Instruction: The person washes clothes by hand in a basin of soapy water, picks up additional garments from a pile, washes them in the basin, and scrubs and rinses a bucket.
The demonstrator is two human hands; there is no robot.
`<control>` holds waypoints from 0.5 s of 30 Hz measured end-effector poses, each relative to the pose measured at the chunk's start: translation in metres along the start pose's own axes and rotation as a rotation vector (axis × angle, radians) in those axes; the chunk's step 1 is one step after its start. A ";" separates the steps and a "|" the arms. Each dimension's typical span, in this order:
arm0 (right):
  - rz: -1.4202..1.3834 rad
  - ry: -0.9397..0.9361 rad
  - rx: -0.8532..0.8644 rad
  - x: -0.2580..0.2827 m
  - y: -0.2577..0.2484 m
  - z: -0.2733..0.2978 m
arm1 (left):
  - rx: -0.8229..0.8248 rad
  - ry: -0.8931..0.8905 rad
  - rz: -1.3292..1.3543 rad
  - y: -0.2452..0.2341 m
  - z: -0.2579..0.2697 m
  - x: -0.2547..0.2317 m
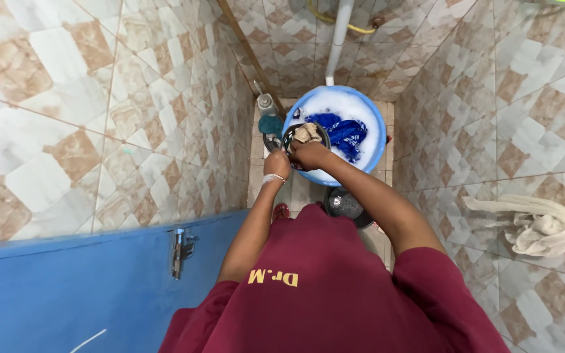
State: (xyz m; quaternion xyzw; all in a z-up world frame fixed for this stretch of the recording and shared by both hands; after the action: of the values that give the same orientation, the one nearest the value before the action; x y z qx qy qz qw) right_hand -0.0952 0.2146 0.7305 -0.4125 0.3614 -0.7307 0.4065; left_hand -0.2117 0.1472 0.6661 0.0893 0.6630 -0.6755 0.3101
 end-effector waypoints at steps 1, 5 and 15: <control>-0.015 -0.070 -0.026 0.000 -0.001 -0.004 | -0.022 -0.039 0.053 -0.004 0.000 0.006; 0.005 -0.101 -0.069 0.013 0.004 -0.020 | 0.039 0.000 0.054 -0.016 0.002 0.019; -0.273 -0.075 -0.440 0.042 -0.023 -0.012 | 0.054 -0.073 0.035 -0.051 0.006 0.049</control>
State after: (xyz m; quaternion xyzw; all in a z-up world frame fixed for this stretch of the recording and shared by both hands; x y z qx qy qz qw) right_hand -0.1267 0.1893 0.7589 -0.5628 0.4373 -0.6667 0.2180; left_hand -0.2759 0.1229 0.6835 0.0847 0.6310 -0.6904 0.3436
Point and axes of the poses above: each hand's wrist, its own z-axis away from the middle knuckle, its own y-axis out of the palm, x = y × z, the point moved 5 cm from there along -z, towards the middle knuckle, and after that the axes turned 13 degrees about x, right-handed, at the moved point
